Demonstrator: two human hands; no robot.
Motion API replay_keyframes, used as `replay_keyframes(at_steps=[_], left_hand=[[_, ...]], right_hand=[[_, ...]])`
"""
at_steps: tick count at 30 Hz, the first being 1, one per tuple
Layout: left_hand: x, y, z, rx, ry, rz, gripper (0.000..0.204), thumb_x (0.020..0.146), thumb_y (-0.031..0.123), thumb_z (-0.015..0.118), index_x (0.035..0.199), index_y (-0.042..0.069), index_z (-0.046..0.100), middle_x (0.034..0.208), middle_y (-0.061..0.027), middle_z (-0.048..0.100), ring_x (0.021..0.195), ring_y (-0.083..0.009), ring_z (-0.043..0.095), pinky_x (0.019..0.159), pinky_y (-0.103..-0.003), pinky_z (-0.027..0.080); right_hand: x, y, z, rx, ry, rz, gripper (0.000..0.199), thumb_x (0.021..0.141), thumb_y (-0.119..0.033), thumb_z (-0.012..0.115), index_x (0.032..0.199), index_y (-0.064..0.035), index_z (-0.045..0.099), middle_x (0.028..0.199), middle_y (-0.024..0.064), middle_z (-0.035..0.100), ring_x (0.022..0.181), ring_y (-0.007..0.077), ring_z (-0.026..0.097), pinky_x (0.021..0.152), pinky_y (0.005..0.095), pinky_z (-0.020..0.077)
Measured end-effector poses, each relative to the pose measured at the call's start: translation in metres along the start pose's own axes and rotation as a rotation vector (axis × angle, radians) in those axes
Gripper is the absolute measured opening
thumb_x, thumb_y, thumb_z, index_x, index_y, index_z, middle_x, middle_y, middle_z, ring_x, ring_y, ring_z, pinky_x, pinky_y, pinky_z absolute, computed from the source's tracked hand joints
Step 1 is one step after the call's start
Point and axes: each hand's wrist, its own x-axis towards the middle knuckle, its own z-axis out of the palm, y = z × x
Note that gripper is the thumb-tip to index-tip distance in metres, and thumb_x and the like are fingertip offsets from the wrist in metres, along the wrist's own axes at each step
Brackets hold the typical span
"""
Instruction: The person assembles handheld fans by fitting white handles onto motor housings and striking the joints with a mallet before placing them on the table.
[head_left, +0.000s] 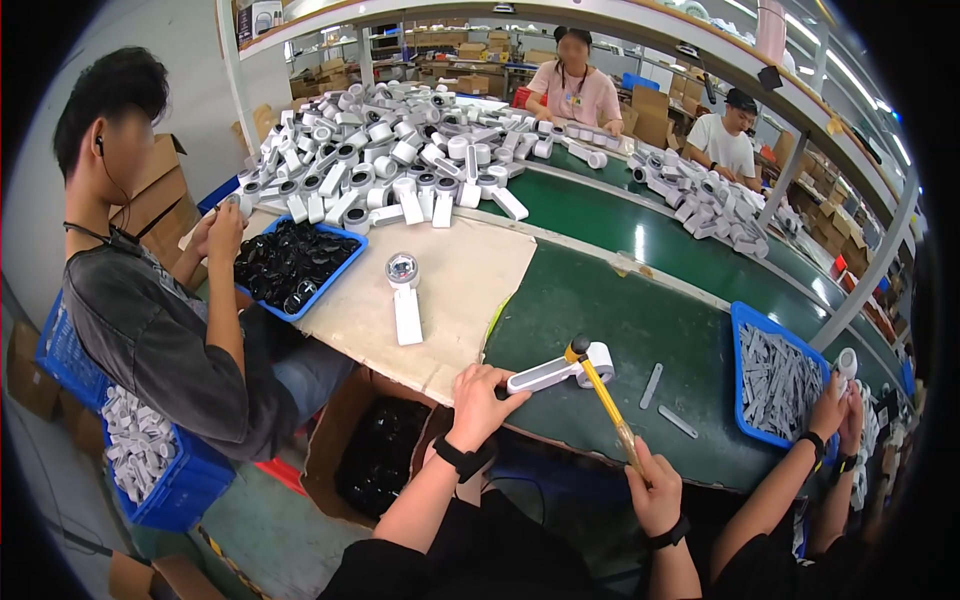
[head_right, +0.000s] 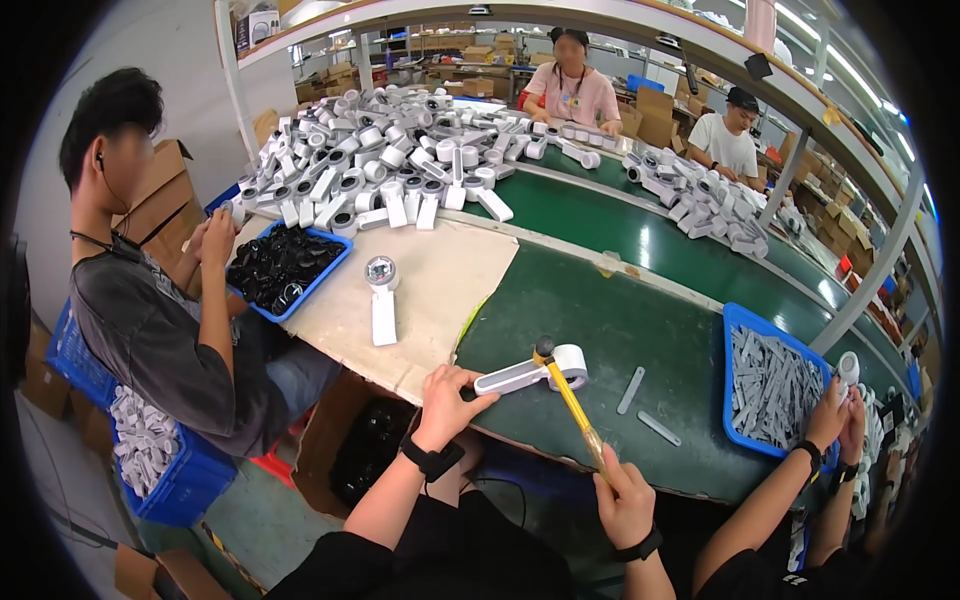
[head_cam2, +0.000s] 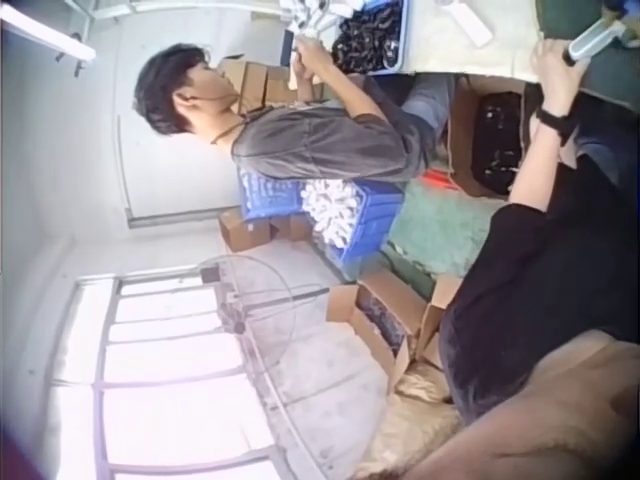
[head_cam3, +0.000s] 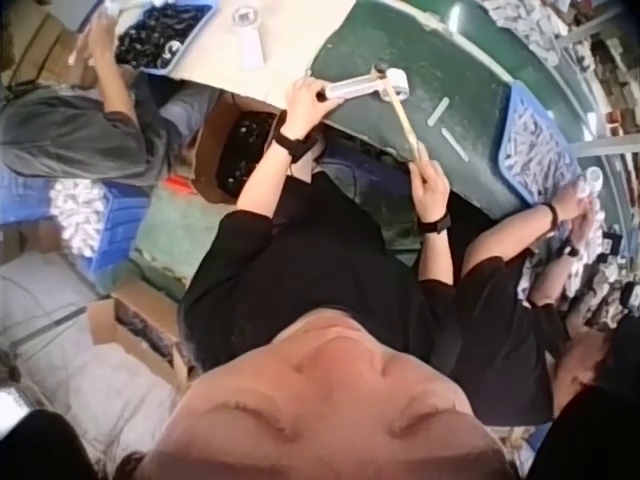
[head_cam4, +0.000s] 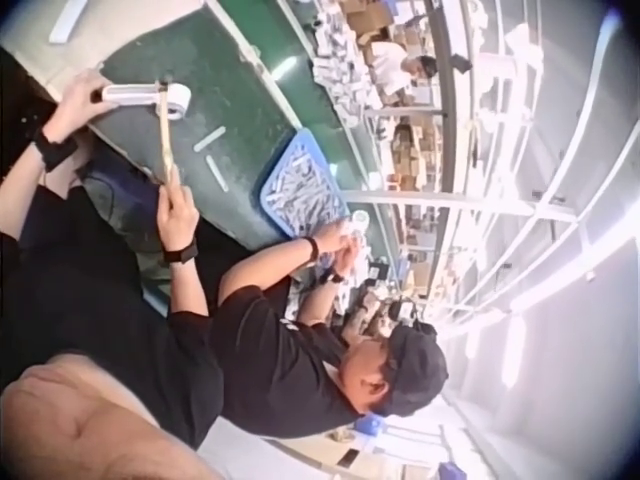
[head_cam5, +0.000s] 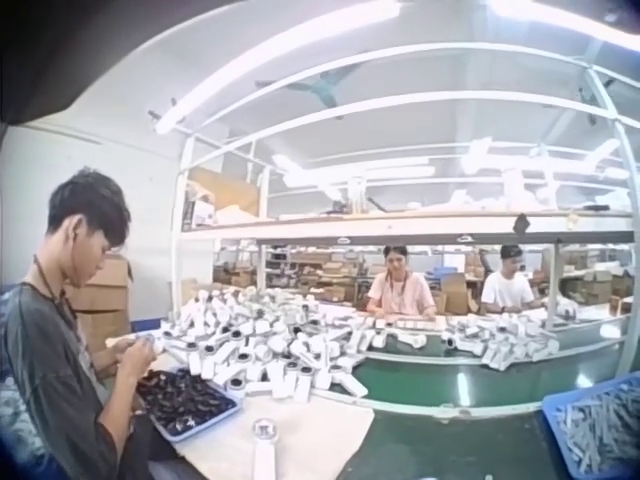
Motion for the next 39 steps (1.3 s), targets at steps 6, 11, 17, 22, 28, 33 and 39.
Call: replay_keyframes(at_steps=[6, 11, 17, 22, 28, 33, 39], left_hand=[[0.003, -0.001, 0.003, 0.003, 0.009, 0.008, 0.025, 0.068, 0.022, 0.085, 0.085, 0.009, 0.073, 0.08, -0.0049, 0.065, 0.085, -0.0258, 0.058, 0.081, -0.038, 0.042], [0.003, 0.001, 0.001, 0.026, 0.019, 0.046, 0.026, 0.069, 0.023, 0.084, 0.087, 0.008, 0.072, 0.083, -0.0057, 0.067, 0.089, -0.0272, 0.059, 0.083, -0.04, 0.043], [-0.005, 0.023, 0.001, -0.188, -0.084, -0.065, 0.035, 0.083, 0.024, 0.074, 0.113, 0.008, 0.064, 0.082, -0.0106, 0.064, 0.072, -0.0268, 0.06, 0.069, -0.037, 0.048], [0.001, 0.026, -0.013, -1.031, -0.377, -0.593, 0.042, 0.103, 0.03, 0.051, 0.138, 0.007, 0.051, 0.08, 0.0008, 0.057, 0.064, -0.0084, 0.047, 0.058, -0.023, 0.038], [-0.003, 0.008, -0.019, -0.889, -0.123, -0.455, 0.043, 0.095, 0.034, 0.064, 0.124, 0.002, 0.059, 0.084, -0.0062, 0.061, 0.069, -0.0175, 0.054, 0.063, -0.03, 0.045], [-0.008, 0.01, -0.017, 0.043, 0.145, -0.019, 0.029, 0.071, 0.017, 0.084, 0.093, 0.003, 0.071, 0.088, -0.0131, 0.066, 0.087, -0.0331, 0.06, 0.081, -0.041, 0.048], [-0.005, -0.004, -0.012, -0.016, 0.079, -0.029, 0.027, 0.068, 0.017, 0.085, 0.089, 0.006, 0.072, 0.083, -0.0079, 0.064, 0.089, -0.0302, 0.058, 0.08, -0.041, 0.045]], right_hand=[[-0.003, 0.004, 0.006, 0.087, -0.014, 0.024, 0.05, 0.081, 0.003, 0.068, 0.131, -0.0023, 0.06, 0.076, 0.012, 0.056, 0.063, 0.0235, 0.054, 0.059, 0.0315, 0.0432], [-0.005, 0.0, 0.004, 0.106, 0.046, -0.054, 0.05, 0.082, 0.002, 0.068, 0.131, -0.0031, 0.06, 0.074, 0.0116, 0.054, 0.061, 0.023, 0.053, 0.058, 0.0318, 0.0434], [-0.017, 0.011, 0.005, 0.246, -0.046, 0.09, 0.05, 0.08, 0.002, 0.07, 0.128, 0.0016, 0.061, 0.08, 0.0096, 0.063, 0.068, 0.0158, 0.058, 0.065, 0.0277, 0.0462], [-0.023, 0.005, -0.002, 0.342, 0.012, 0.153, 0.052, 0.08, 0.001, 0.072, 0.13, 0.0028, 0.06, 0.089, 0.0078, 0.069, 0.076, 0.011, 0.06, 0.071, 0.0253, 0.0475], [-0.016, -0.003, 0.002, 0.346, -0.036, 0.081, 0.052, 0.08, 0.0, 0.073, 0.13, 0.0015, 0.06, 0.083, 0.0097, 0.066, 0.07, 0.0138, 0.059, 0.067, 0.0256, 0.0463], [-0.006, -0.016, 0.0, 0.278, -0.121, 0.044, 0.051, 0.08, 0.0, 0.072, 0.13, 0.0009, 0.06, 0.077, 0.0109, 0.062, 0.065, 0.0163, 0.057, 0.064, 0.0263, 0.044], [0.0, -0.021, 0.011, 0.239, 0.075, -0.118, 0.049, 0.08, 0.003, 0.071, 0.128, 0.0012, 0.061, 0.074, 0.0097, 0.057, 0.06, 0.0198, 0.053, 0.059, 0.0297, 0.0427]])
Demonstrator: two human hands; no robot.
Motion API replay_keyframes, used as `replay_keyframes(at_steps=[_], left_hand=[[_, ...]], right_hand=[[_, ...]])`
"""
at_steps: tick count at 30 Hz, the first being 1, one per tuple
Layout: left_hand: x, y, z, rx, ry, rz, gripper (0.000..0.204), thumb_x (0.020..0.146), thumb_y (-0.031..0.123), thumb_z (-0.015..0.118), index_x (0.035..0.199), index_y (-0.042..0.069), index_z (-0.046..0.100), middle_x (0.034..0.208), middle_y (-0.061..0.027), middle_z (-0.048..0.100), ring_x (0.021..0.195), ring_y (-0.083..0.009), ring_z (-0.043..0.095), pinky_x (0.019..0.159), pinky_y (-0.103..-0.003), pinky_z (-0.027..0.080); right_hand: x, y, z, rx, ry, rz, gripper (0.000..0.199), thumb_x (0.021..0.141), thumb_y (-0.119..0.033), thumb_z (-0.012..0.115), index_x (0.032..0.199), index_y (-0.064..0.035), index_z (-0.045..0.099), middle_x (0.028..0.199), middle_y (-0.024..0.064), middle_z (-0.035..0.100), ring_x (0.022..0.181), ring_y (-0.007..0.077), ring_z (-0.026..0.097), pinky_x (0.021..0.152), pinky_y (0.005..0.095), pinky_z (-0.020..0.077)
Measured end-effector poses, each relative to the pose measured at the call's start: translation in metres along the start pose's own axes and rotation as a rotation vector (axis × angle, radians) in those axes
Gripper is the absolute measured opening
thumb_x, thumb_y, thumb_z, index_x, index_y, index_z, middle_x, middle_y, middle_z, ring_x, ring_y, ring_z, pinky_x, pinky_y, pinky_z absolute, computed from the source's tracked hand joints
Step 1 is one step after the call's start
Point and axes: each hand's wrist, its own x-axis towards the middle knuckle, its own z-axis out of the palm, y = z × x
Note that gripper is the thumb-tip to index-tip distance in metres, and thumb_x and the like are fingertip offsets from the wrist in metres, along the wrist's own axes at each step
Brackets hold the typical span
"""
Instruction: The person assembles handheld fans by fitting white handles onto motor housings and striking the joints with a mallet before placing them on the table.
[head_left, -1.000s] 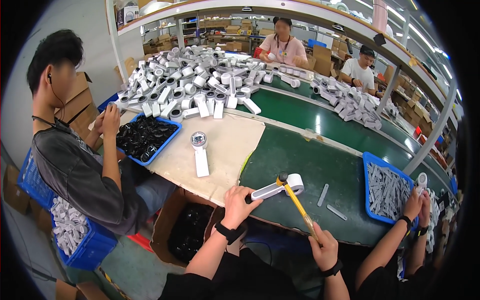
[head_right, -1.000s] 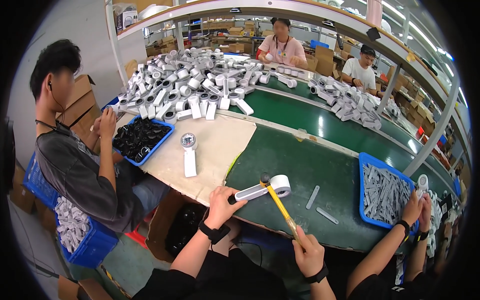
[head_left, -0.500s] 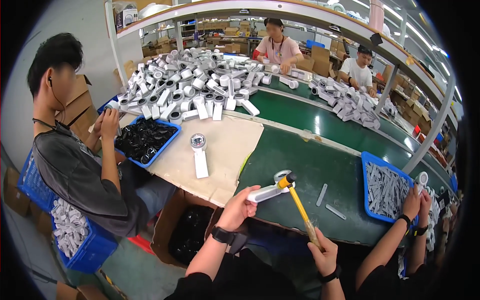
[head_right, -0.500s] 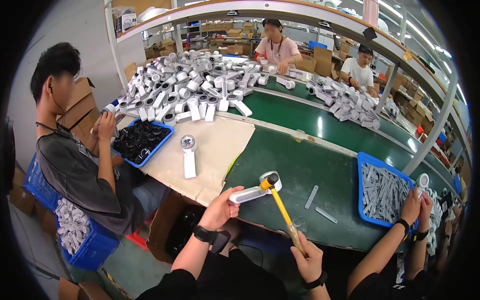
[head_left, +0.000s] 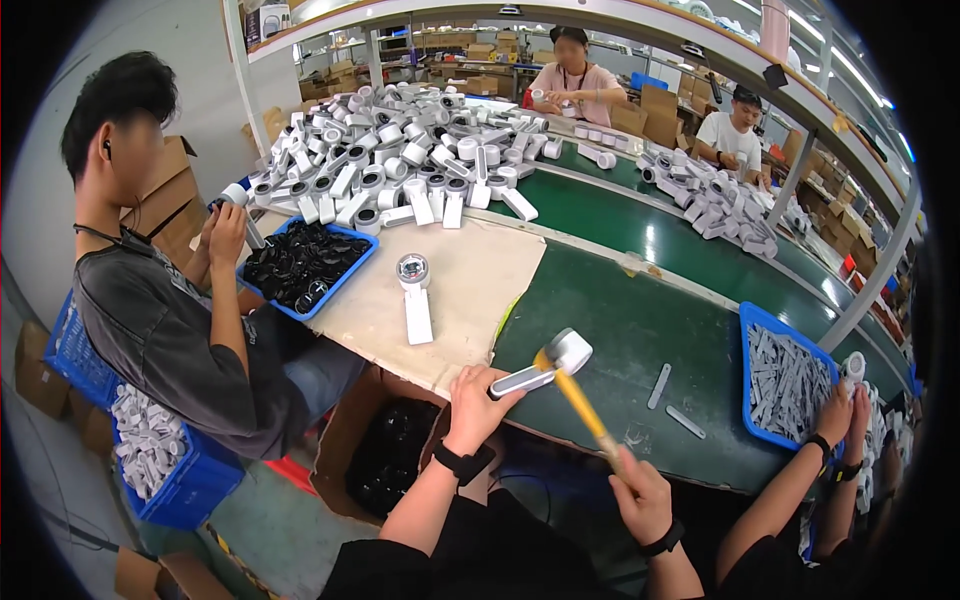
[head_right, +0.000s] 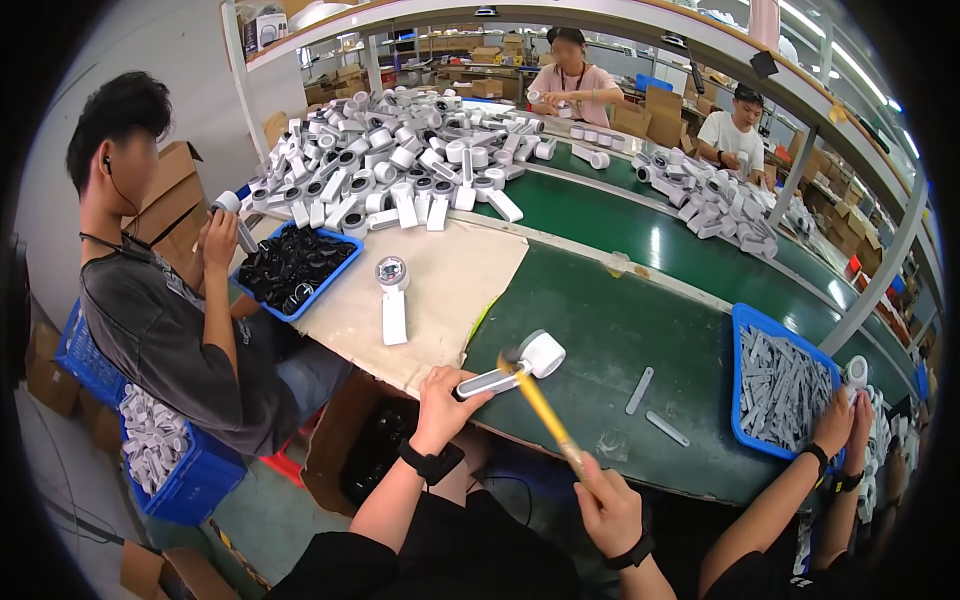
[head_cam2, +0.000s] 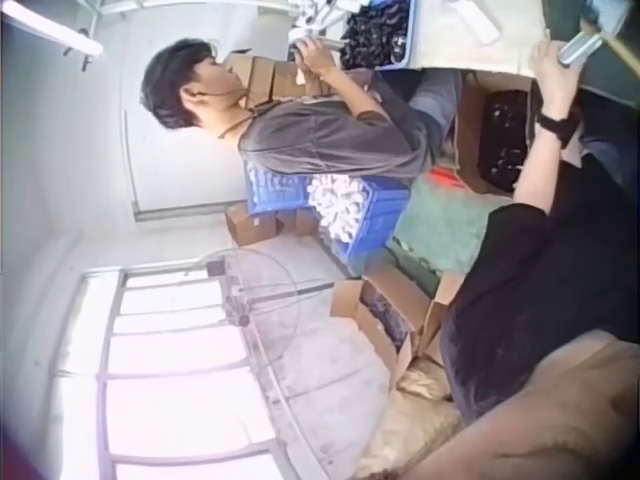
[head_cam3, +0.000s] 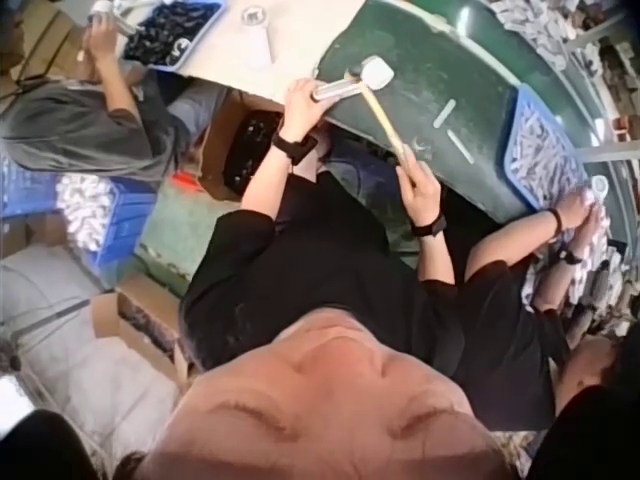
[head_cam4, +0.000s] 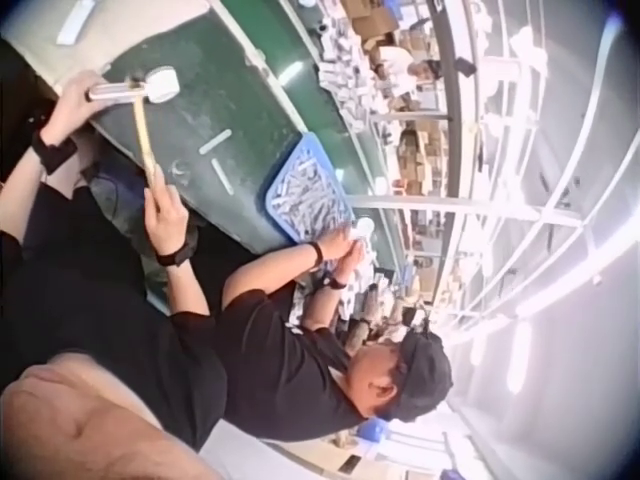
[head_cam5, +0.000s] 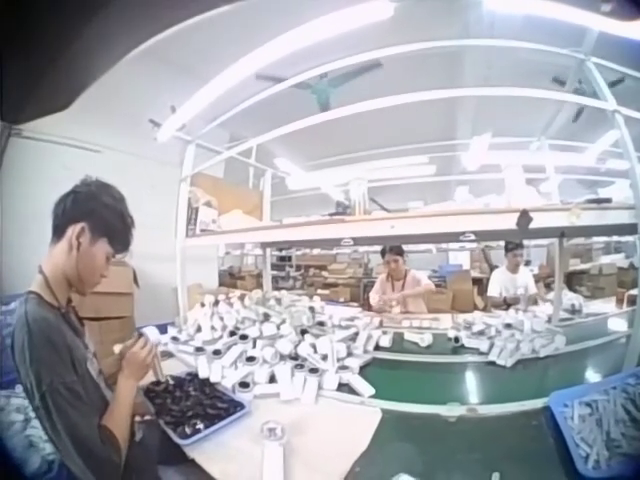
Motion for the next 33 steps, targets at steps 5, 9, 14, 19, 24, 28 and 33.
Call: replay_keyframes(at_steps=[5, 9, 14, 19, 24, 28, 33], left_hand=[[-0.001, -0.003, -0.001, 0.005, 0.01, -0.014, 0.027, 0.067, 0.02, 0.086, 0.088, 0.009, 0.073, 0.082, -0.006, 0.063, 0.09, -0.0277, 0.058, 0.083, -0.04, 0.041], [-0.001, -0.003, 0.001, -0.011, 0.008, -0.008, 0.028, 0.067, 0.021, 0.086, 0.088, 0.009, 0.073, 0.083, -0.0053, 0.063, 0.091, -0.0267, 0.057, 0.084, -0.039, 0.04], [-0.001, -0.007, 0.002, -0.015, 0.011, -0.023, 0.029, 0.067, 0.023, 0.086, 0.089, 0.009, 0.073, 0.083, -0.0051, 0.063, 0.09, -0.0273, 0.057, 0.084, -0.039, 0.04], [-0.007, -0.013, 0.005, -0.007, 0.031, -0.022, 0.032, 0.067, 0.026, 0.086, 0.088, 0.007, 0.072, 0.082, -0.0075, 0.062, 0.089, -0.0292, 0.057, 0.081, -0.04, 0.041], [-0.002, -0.005, 0.002, 0.014, 0.022, -0.005, 0.03, 0.068, 0.027, 0.086, 0.084, 0.008, 0.07, 0.083, -0.0063, 0.063, 0.091, -0.029, 0.058, 0.081, -0.04, 0.041], [-0.003, -0.008, 0.002, 0.011, 0.035, 0.019, 0.031, 0.067, 0.026, 0.086, 0.087, 0.008, 0.071, 0.081, -0.0055, 0.063, 0.09, -0.0273, 0.057, 0.082, -0.039, 0.041], [-0.004, -0.004, -0.001, 0.022, 0.022, 0.02, 0.029, 0.068, 0.025, 0.086, 0.088, 0.009, 0.072, 0.083, -0.005, 0.064, 0.089, -0.0273, 0.058, 0.083, -0.039, 0.041]], right_hand=[[0.001, -0.007, -0.003, -0.107, -0.159, 0.024, 0.05, 0.081, -0.001, 0.071, 0.13, -0.0074, 0.061, 0.081, 0.0129, 0.063, 0.064, 0.0296, 0.062, 0.057, 0.0338, 0.049], [-0.001, 0.001, 0.002, -0.142, -0.204, 0.067, 0.05, 0.082, -0.001, 0.071, 0.131, -0.0076, 0.061, 0.079, 0.0124, 0.062, 0.064, 0.0287, 0.063, 0.057, 0.0338, 0.0493], [0.002, -0.012, 0.005, -0.056, -0.198, 0.023, 0.05, 0.082, -0.001, 0.071, 0.13, -0.0078, 0.062, 0.08, 0.0127, 0.062, 0.065, 0.03, 0.063, 0.058, 0.035, 0.0496], [0.007, -0.019, 0.015, -0.057, -0.307, -0.048, 0.046, 0.081, 0.0, 0.071, 0.126, -0.0029, 0.063, 0.077, 0.012, 0.058, 0.062, 0.0247, 0.058, 0.059, 0.0311, 0.0463], [0.001, -0.004, 0.013, -0.067, -0.238, 0.012, 0.048, 0.081, 0.001, 0.071, 0.128, -0.0023, 0.062, 0.077, 0.012, 0.059, 0.062, 0.0245, 0.058, 0.058, 0.0305, 0.0459], [-0.001, -0.002, 0.004, -0.035, -0.136, 0.037, 0.049, 0.083, -0.002, 0.071, 0.13, -0.0074, 0.061, 0.08, 0.0129, 0.062, 0.066, 0.0287, 0.062, 0.06, 0.033, 0.0498], [0.001, 0.014, 0.002, -0.145, -0.115, 0.079, 0.048, 0.083, 0.0, 0.069, 0.13, -0.0031, 0.06, 0.077, 0.0136, 0.059, 0.063, 0.0273, 0.059, 0.06, 0.0332, 0.0475]])
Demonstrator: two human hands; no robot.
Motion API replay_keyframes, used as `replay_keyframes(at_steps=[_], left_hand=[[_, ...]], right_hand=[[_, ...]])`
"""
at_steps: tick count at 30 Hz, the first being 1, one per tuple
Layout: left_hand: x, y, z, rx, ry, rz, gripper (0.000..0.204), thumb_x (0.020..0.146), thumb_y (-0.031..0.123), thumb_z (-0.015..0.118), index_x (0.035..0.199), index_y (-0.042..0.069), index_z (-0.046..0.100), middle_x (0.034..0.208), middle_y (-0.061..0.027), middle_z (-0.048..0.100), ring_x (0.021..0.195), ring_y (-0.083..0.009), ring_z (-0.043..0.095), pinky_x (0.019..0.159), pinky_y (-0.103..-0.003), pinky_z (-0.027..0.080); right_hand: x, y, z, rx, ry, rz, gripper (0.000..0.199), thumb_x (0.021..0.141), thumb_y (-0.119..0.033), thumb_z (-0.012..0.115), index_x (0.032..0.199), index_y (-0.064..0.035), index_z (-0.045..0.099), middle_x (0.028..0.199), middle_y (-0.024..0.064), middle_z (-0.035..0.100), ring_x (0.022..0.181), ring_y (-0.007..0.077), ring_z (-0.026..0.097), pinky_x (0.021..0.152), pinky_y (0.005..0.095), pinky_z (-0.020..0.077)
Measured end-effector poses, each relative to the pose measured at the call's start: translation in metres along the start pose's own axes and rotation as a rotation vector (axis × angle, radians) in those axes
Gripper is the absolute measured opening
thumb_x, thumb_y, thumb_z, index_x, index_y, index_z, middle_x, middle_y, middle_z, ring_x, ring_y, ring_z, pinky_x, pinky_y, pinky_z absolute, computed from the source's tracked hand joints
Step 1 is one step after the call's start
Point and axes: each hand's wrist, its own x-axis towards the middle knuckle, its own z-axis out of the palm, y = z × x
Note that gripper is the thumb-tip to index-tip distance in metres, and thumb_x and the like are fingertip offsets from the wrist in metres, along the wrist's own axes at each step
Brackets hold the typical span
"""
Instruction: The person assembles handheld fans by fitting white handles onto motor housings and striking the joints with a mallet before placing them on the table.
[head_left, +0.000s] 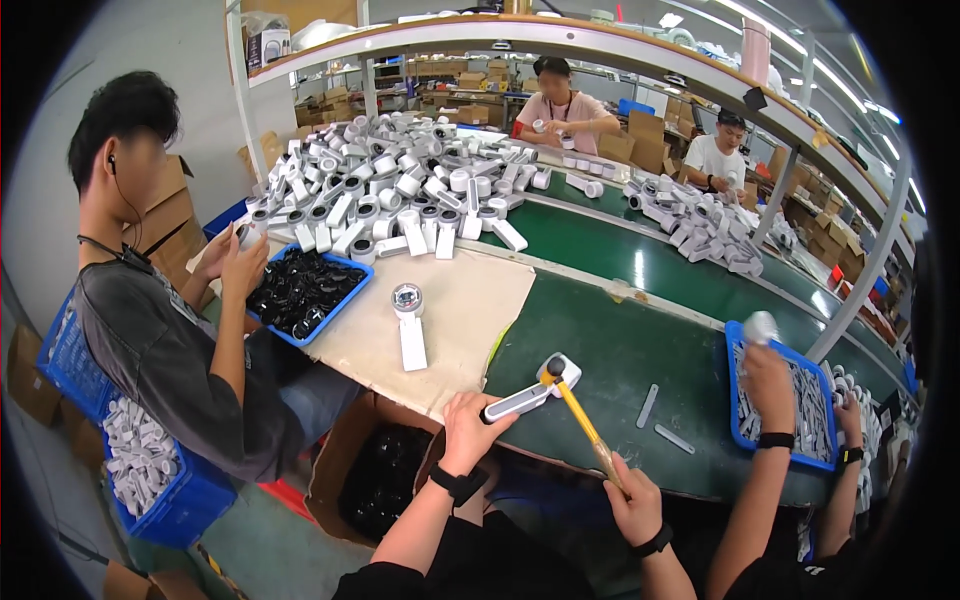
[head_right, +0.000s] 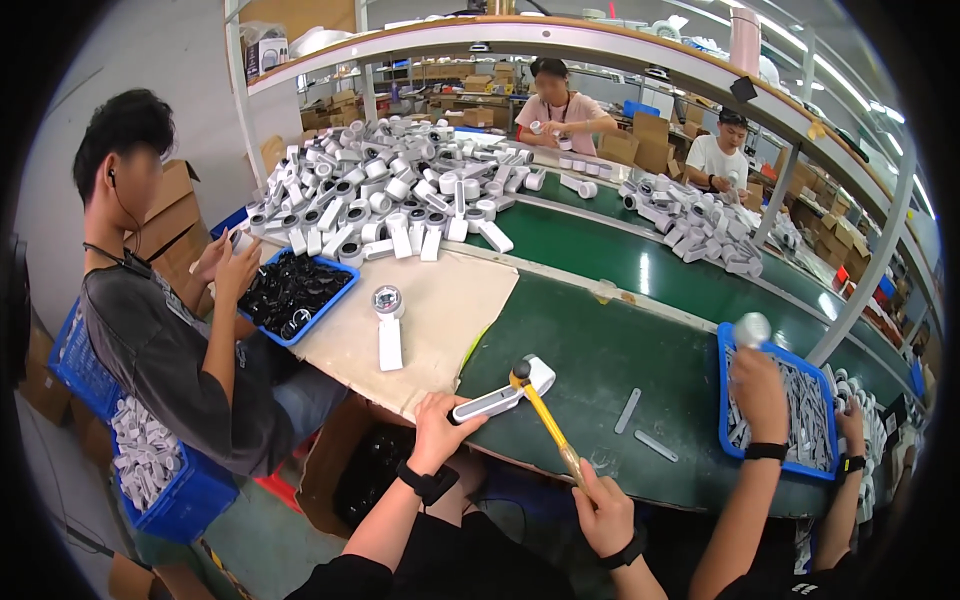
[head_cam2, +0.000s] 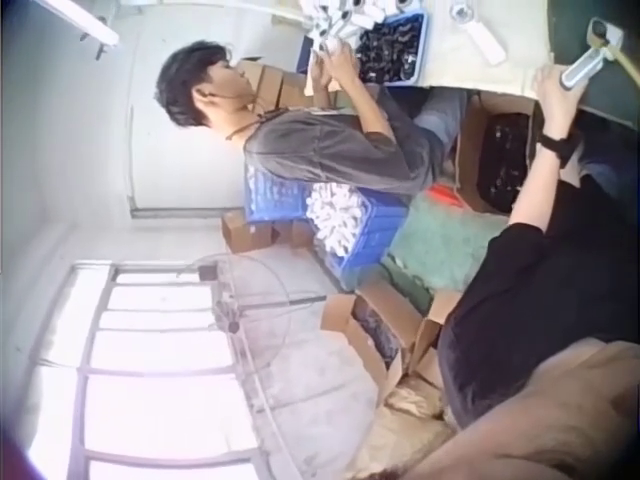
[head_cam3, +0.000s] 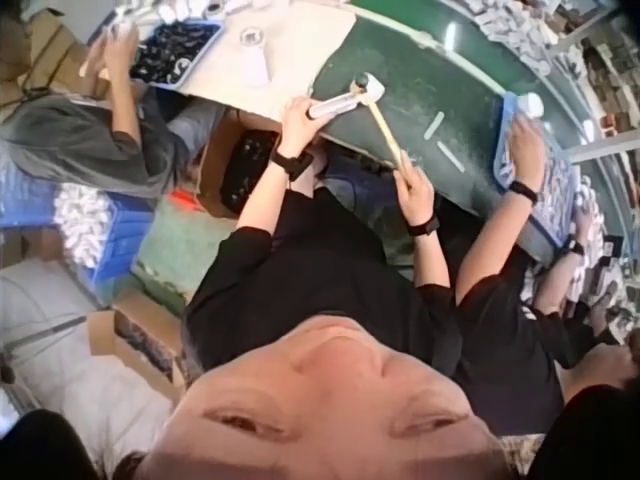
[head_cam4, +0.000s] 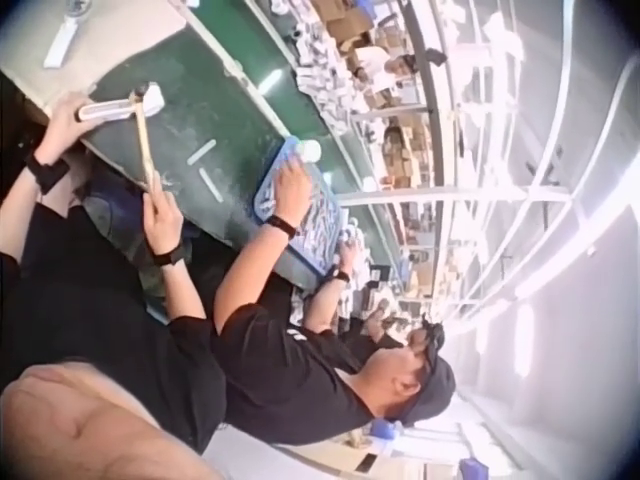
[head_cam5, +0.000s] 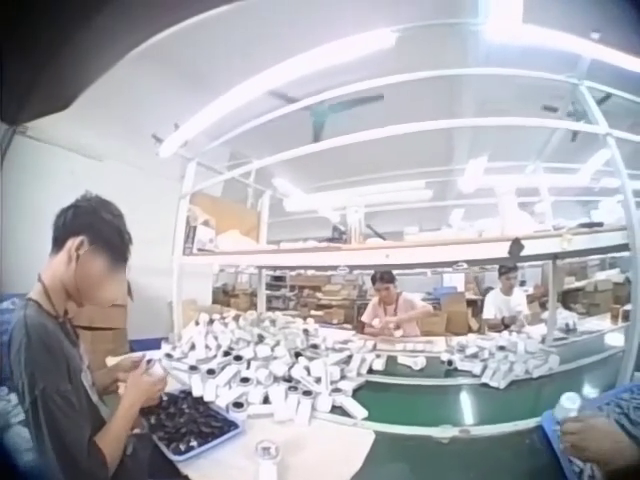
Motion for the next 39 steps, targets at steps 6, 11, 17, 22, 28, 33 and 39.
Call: replay_keyframes(at_steps=[6, 11, 17, 22, 28, 33, 39], left_hand=[[0.005, 0.006, 0.002, 0.086, -0.074, -0.004, 0.028, 0.072, 0.026, 0.081, 0.094, 0.012, 0.071, 0.085, -0.0062, 0.065, 0.092, -0.0285, 0.059, 0.085, -0.04, 0.042], [0.023, 0.014, 0.002, 0.201, -0.054, 0.185, 0.033, 0.073, 0.024, 0.079, 0.102, 0.012, 0.068, 0.088, -0.0078, 0.065, 0.092, -0.0295, 0.06, 0.084, -0.041, 0.042], [0.058, -0.009, -0.022, 0.564, 0.018, 0.094, 0.037, 0.072, 0.02, 0.077, 0.106, 0.012, 0.067, 0.089, -0.01, 0.067, 0.092, -0.0304, 0.061, 0.085, -0.046, 0.04], [0.081, -0.024, -0.009, 0.753, 0.049, 0.049, 0.048, 0.071, 0.02, 0.078, 0.115, 0.009, 0.063, 0.105, -0.0144, 0.063, 0.097, -0.0319, 0.058, 0.089, -0.048, 0.039], [0.071, 0.068, 0.048, 0.392, -0.311, 0.342, 0.05, 0.076, 0.019, 0.076, 0.121, 0.007, 0.06, 0.118, -0.0168, 0.058, 0.109, -0.0352, 0.057, 0.088, -0.046, 0.049], [0.053, 0.165, 0.151, -0.008, -0.885, 0.371, 0.046, 0.081, 0.024, 0.073, 0.123, 0.01, 0.059, 0.127, -0.0219, 0.056, 0.104, -0.0426, 0.061, 0.089, -0.046, 0.052], [0.013, 0.216, 0.249, 0.148, -0.751, 0.603, 0.066, 0.077, 0.043, 0.076, 0.133, 0.012, 0.056, 0.146, -0.0289, 0.039, 0.107, -0.0455, 0.06, 0.094, -0.047, 0.049]], right_hand=[[-0.007, 0.009, 0.003, 0.048, 0.081, 0.003, 0.049, 0.084, -0.002, 0.069, 0.132, -0.006, 0.059, 0.077, 0.0139, 0.058, 0.065, 0.0302, 0.059, 0.061, 0.0362, 0.0475], [-0.009, 0.01, 0.005, 0.148, 0.026, 0.07, 0.049, 0.081, -0.001, 0.071, 0.129, 0.0016, 0.059, 0.077, 0.013, 0.061, 0.065, 0.0213, 0.059, 0.063, 0.0299, 0.0468], [-0.029, 0.01, 0.003, 0.268, 0.036, 0.187, 0.05, 0.081, -0.003, 0.073, 0.129, 0.0013, 0.06, 0.079, 0.0115, 0.063, 0.069, 0.0156, 0.061, 0.066, 0.0267, 0.0472], [-0.048, 0.023, -0.003, 0.268, 0.087, 0.254, 0.051, 0.081, -0.003, 0.073, 0.129, 0.0011, 0.06, 0.079, 0.0103, 0.062, 0.069, 0.0139, 0.06, 0.065, 0.026, 0.0467], [-0.063, 0.024, -0.009, 0.334, 0.285, 0.225, 0.049, 0.08, 0.0, 0.074, 0.127, 0.0024, 0.061, 0.073, 0.0104, 0.058, 0.062, 0.0176, 0.057, 0.06, 0.0284, 0.0455], [-0.081, 0.033, -0.028, 0.371, 0.412, 0.269, 0.053, 0.08, 0.005, 0.071, 0.131, 0.0057, 0.058, 0.076, 0.0058, 0.063, 0.059, 0.0093, 0.056, 0.055, 0.0228, 0.0437], [-0.087, 0.037, -0.058, 0.46, 0.473, 0.372, 0.053, 0.081, 0.007, 0.068, 0.133, 0.0059, 0.056, 0.072, 0.0026, 0.061, 0.054, 0.0062, 0.053, 0.05, 0.0205, 0.0412]])
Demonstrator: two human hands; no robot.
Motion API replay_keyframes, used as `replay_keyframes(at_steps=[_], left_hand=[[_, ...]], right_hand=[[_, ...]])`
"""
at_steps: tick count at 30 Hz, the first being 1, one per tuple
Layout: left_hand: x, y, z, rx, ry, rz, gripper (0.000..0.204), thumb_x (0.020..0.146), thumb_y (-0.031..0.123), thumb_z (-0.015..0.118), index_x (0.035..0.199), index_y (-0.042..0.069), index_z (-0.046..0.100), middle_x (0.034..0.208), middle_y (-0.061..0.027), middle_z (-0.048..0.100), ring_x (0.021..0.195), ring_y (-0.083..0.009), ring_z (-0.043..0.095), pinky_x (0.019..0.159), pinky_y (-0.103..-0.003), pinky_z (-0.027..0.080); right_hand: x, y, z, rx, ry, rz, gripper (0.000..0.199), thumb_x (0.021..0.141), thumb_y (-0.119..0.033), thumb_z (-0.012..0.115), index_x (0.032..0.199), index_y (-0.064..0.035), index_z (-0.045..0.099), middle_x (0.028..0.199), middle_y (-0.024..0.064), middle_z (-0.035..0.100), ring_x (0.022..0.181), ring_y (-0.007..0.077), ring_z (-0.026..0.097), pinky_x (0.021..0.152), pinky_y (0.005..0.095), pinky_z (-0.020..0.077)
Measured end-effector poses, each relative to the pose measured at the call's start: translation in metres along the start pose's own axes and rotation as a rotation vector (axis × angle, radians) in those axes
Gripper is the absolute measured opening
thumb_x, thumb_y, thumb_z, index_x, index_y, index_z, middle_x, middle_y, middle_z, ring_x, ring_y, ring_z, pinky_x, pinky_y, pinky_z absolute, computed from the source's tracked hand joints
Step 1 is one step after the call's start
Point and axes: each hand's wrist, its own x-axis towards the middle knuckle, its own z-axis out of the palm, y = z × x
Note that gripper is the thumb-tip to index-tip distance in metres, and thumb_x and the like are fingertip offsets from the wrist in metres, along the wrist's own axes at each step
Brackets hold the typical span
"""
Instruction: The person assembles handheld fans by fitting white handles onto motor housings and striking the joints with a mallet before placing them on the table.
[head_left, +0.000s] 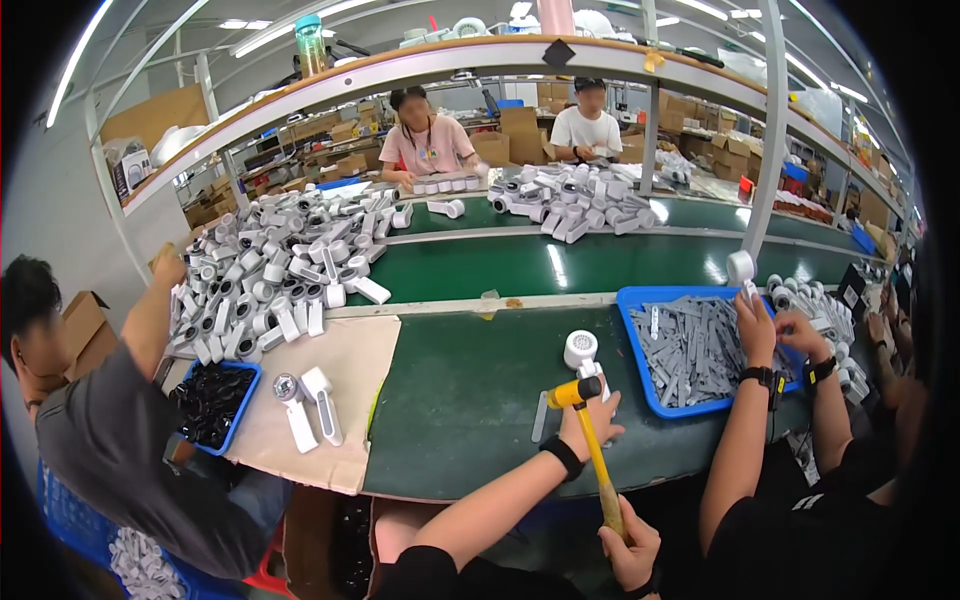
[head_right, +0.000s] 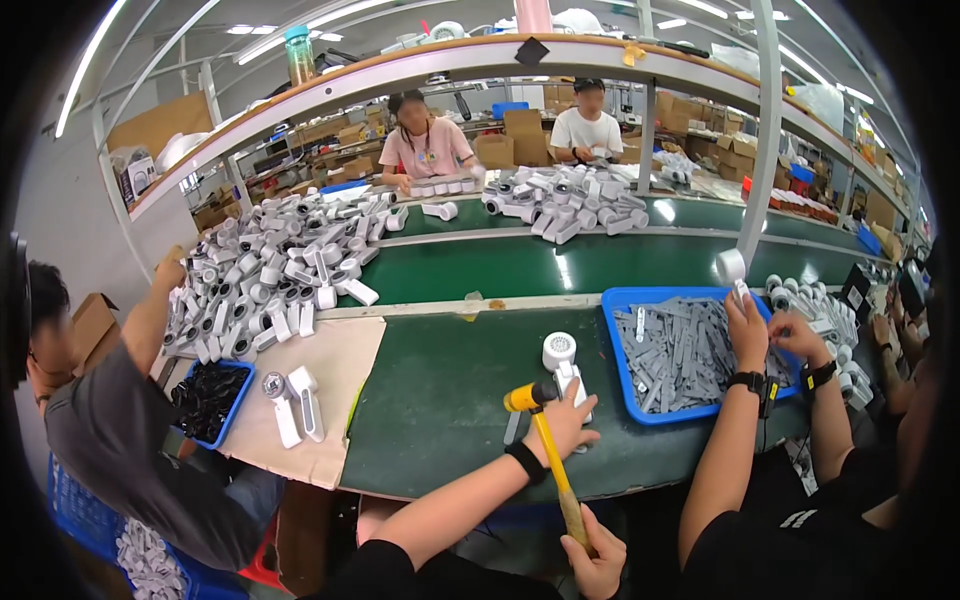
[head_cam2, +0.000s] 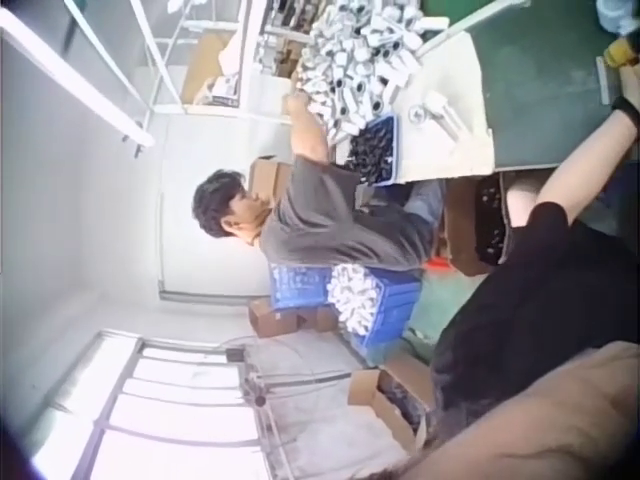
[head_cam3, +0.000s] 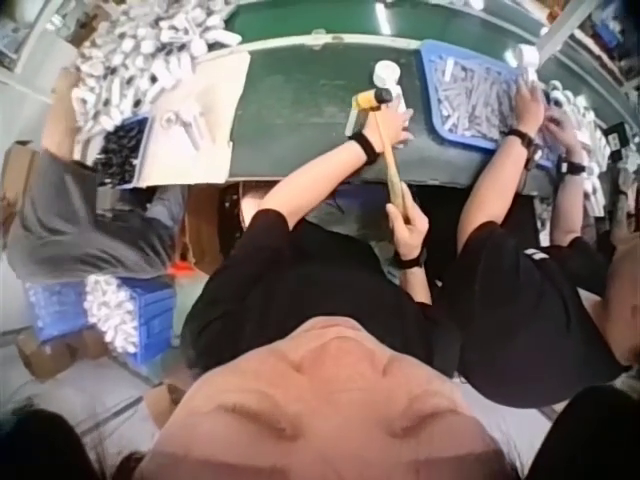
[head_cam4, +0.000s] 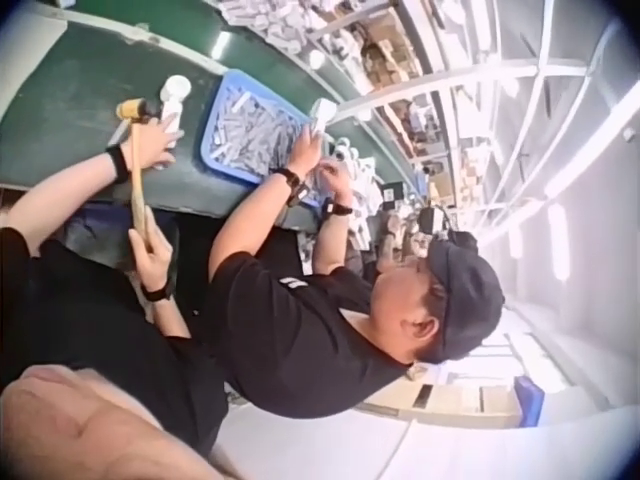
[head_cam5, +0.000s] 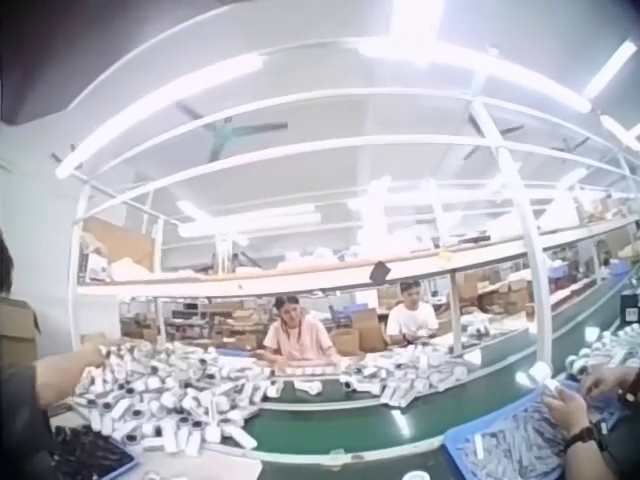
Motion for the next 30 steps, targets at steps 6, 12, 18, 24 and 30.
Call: replay_keyframes(at_steps=[6, 12, 18, 24, 30], left_hand=[[0.011, -0.034, 0.031, -0.101, 0.124, 0.025, 0.055, 0.071, 0.032, 0.081, 0.116, 0.011, 0.057, 0.143, -0.026, 0.039, 0.113, -0.0481, 0.054, 0.095, -0.051, 0.048], [-0.002, -0.075, -0.034, -0.375, 0.281, -0.076, 0.037, 0.075, 0.011, 0.073, 0.105, 0.012, 0.05, 0.123, -0.0216, 0.047, 0.102, -0.0441, 0.054, 0.087, -0.048, 0.047], [-0.078, -0.13, -0.093, -0.537, 0.316, -0.347, 0.028, 0.087, 0.008, 0.065, 0.11, 0.005, 0.05, 0.103, -0.0203, 0.065, 0.099, -0.0405, 0.064, 0.086, -0.043, 0.051], [-0.174, -0.135, -0.11, -0.435, 0.26, -0.399, 0.034, 0.084, 0.008, 0.069, 0.117, 0.001, 0.062, 0.111, -0.0198, 0.068, 0.105, -0.0395, 0.065, 0.092, -0.041, 0.051], [-0.216, -0.131, -0.105, -0.279, 0.509, -0.416, 0.027, 0.081, 0.014, 0.076, 0.103, 0.001, 0.068, 0.094, -0.0158, 0.065, 0.092, -0.0353, 0.06, 0.082, -0.042, 0.049]], right_hand=[[0.009, -0.001, -0.003, 0.006, -0.077, 0.028, 0.054, 0.081, 0.007, 0.068, 0.134, 0.0048, 0.056, 0.071, 0.0017, 0.06, 0.053, 0.0057, 0.052, 0.05, 0.0205, 0.0404], [0.007, -0.001, -0.002, 0.016, -0.088, 0.044, 0.054, 0.082, 0.006, 0.069, 0.135, 0.0037, 0.056, 0.07, 0.0007, 0.058, 0.053, 0.0052, 0.051, 0.049, 0.0204, 0.0395], [0.012, 0.002, 0.011, -0.006, -0.17, 0.02, 0.055, 0.082, 0.006, 0.069, 0.135, 0.0026, 0.056, 0.069, -0.0002, 0.057, 0.052, 0.0048, 0.05, 0.048, 0.0204, 0.0386], [0.024, 0.002, 0.045, -0.1, -0.268, -0.013, 0.051, 0.082, 0.001, 0.071, 0.131, 0.0036, 0.057, 0.082, 0.0096, 0.065, 0.069, 0.0124, 0.059, 0.064, 0.0258, 0.0462], [0.037, -0.021, 0.071, -0.252, -0.403, -0.233, 0.051, 0.082, -0.001, 0.071, 0.131, 0.0004, 0.058, 0.075, 0.0114, 0.058, 0.064, 0.0225, 0.057, 0.061, 0.0298, 0.0454]])
